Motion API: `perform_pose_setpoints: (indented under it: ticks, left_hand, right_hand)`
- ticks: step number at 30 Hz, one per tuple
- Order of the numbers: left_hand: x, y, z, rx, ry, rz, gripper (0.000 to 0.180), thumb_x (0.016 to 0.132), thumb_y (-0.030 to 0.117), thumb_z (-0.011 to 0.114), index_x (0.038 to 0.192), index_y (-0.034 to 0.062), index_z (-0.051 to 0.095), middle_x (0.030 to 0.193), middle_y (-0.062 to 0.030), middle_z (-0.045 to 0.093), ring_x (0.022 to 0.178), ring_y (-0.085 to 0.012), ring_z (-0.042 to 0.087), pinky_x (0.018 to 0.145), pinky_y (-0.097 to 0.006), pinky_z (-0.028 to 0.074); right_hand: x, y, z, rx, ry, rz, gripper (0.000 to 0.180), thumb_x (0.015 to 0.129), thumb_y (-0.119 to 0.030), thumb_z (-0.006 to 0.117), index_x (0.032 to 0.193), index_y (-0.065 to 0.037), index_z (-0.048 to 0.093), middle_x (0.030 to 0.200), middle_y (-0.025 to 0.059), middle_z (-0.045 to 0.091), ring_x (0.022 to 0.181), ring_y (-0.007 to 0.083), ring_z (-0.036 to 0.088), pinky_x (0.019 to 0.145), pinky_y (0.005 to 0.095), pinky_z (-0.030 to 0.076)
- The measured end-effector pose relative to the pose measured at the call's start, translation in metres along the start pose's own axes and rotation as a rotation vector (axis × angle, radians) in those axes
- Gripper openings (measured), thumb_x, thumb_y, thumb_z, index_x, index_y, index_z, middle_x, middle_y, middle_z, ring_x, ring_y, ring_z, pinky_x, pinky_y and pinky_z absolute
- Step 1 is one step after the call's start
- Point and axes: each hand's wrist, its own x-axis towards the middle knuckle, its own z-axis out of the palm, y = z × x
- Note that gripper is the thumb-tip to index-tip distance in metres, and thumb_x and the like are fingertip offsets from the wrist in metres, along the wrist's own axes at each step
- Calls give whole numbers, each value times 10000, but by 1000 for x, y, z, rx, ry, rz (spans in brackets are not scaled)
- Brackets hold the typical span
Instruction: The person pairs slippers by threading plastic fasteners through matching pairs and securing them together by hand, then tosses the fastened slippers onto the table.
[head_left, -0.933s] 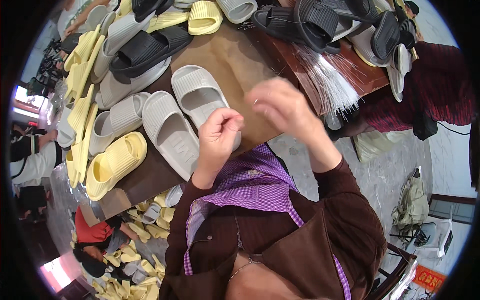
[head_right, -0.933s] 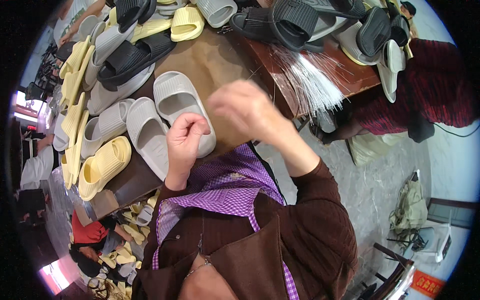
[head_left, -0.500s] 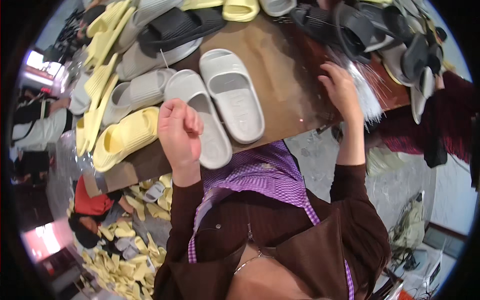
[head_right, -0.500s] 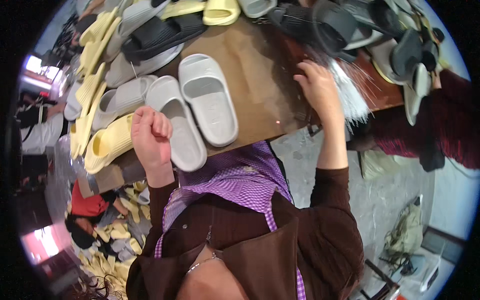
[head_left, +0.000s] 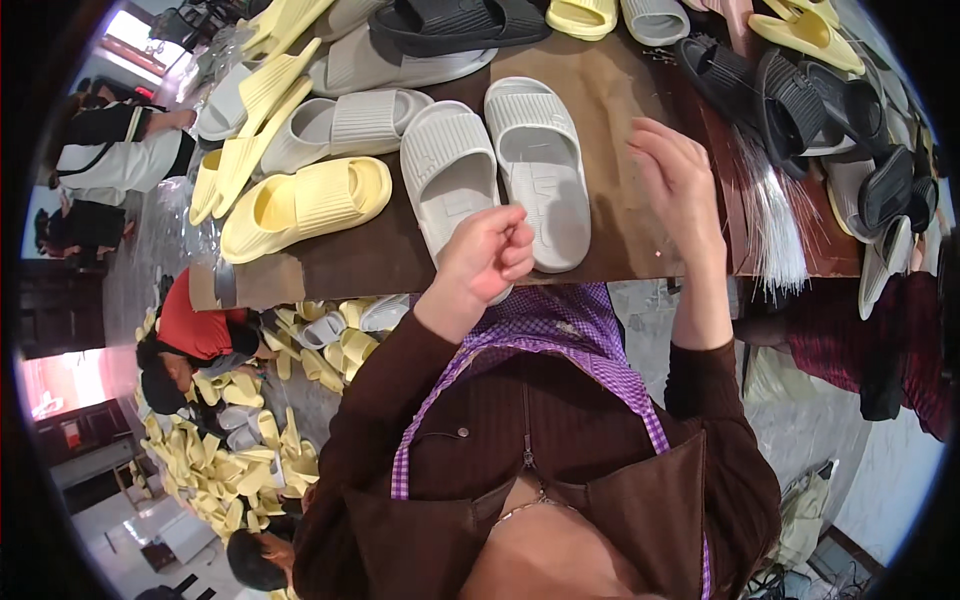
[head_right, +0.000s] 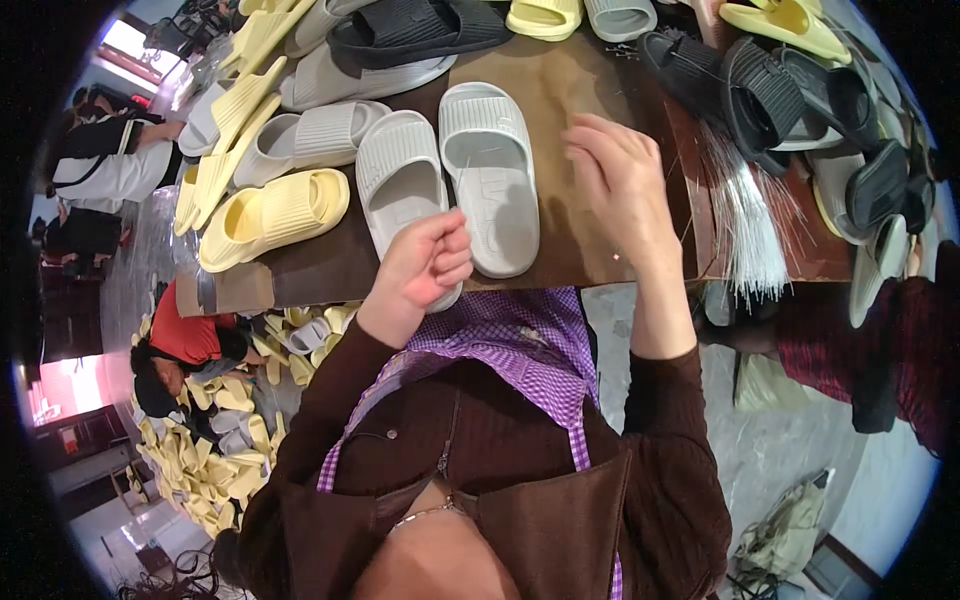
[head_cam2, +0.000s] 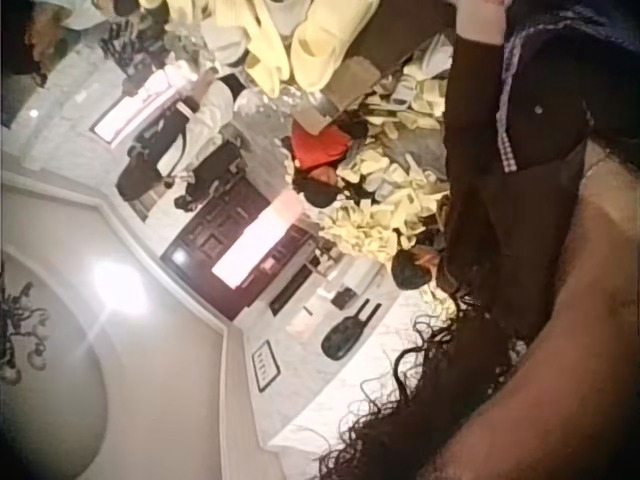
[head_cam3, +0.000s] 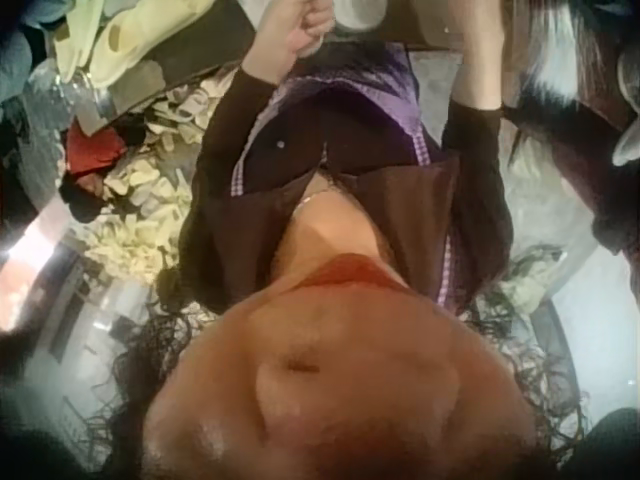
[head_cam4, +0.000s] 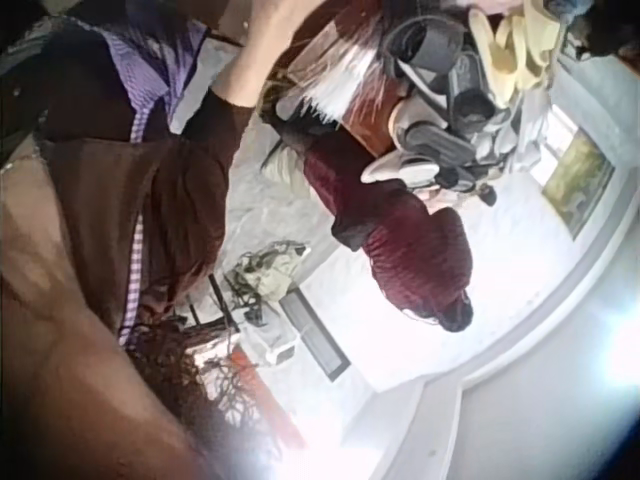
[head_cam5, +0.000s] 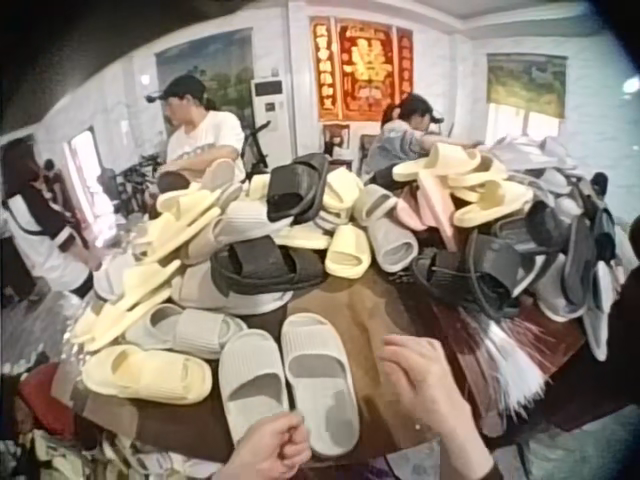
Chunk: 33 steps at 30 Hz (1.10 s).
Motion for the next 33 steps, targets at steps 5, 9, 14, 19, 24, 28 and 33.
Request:
perform_pose_setpoints:
  ticks: [5, 9, 14, 19, 24, 28, 33]
  left_hand:
    - [53, 2, 8, -41, 48, 131, 96, 889, 101, 462, 805, 58, 455, 651, -60, 470, 461, -125, 370, 401, -269, 287]
    - [75, 5, 27, -16, 129, 251, 88, 886, 103, 454, 810, 60, 458, 655, -60, 478, 468, -134, 389, 412, -277, 312]
    - [88, 6, 40, 19, 232, 350, 70, 890, 94, 441, 825, 74, 455, 666, -46, 479, 481, -130, 404, 413, -281, 320]
    - [100, 11, 43, 21, 265, 416, 71, 895, 72, 416, 835, 86, 453, 671, -31, 470, 501, -122, 399, 430, -288, 312]
    - [109, 13, 40, 1, 259, 440, 89, 860, 37, 405, 820, 90, 464, 661, -26, 469, 503, -116, 402, 426, -284, 300]
    - [114, 14, 39, -24, 254, 408, 77, 853, 38, 413, 822, 87, 462, 660, -25, 473, 497, -113, 395, 426, -273, 284]
    - [102, 15, 39, -9, 263, 398, 82, 850, 41, 430, 883, 65, 501, 683, -31, 504, 500, -114, 416, 427, -270, 309]
  right_hand:
    - [41, 17, 54, 340, -169, 151, 153, 827, -90, 586, 935, 7, 635, 900, 146, 657, 808, 264, 632, 734, 322, 482]
    - [74, 34, 99, 402, -214, 276, 234, 825, -188, 605, 921, 23, 638, 810, 165, 650, 751, 255, 639, 689, 325, 483]
    - [99, 53, 149, 390, -431, 305, 266, 811, -224, 609, 913, 21, 638, 810, 187, 643, 755, 275, 635, 685, 352, 478]
    - [112, 48, 176, 254, -535, 73, 288, 781, -236, 611, 911, 20, 638, 811, 199, 641, 748, 289, 626, 699, 382, 472]
    - [115, 37, 183, 325, -644, 140, 293, 722, -244, 611, 904, -21, 666, 854, 199, 648, 804, 306, 630, 749, 379, 482]
    - [114, 37, 188, 367, -634, 186, 276, 690, -233, 614, 883, -52, 690, 857, 185, 657, 816, 302, 638, 757, 367, 491]
    - [114, 29, 187, 390, -590, 265, 258, 660, -208, 620, 865, -77, 705, 824, 156, 667, 785, 286, 644, 741, 351, 497]
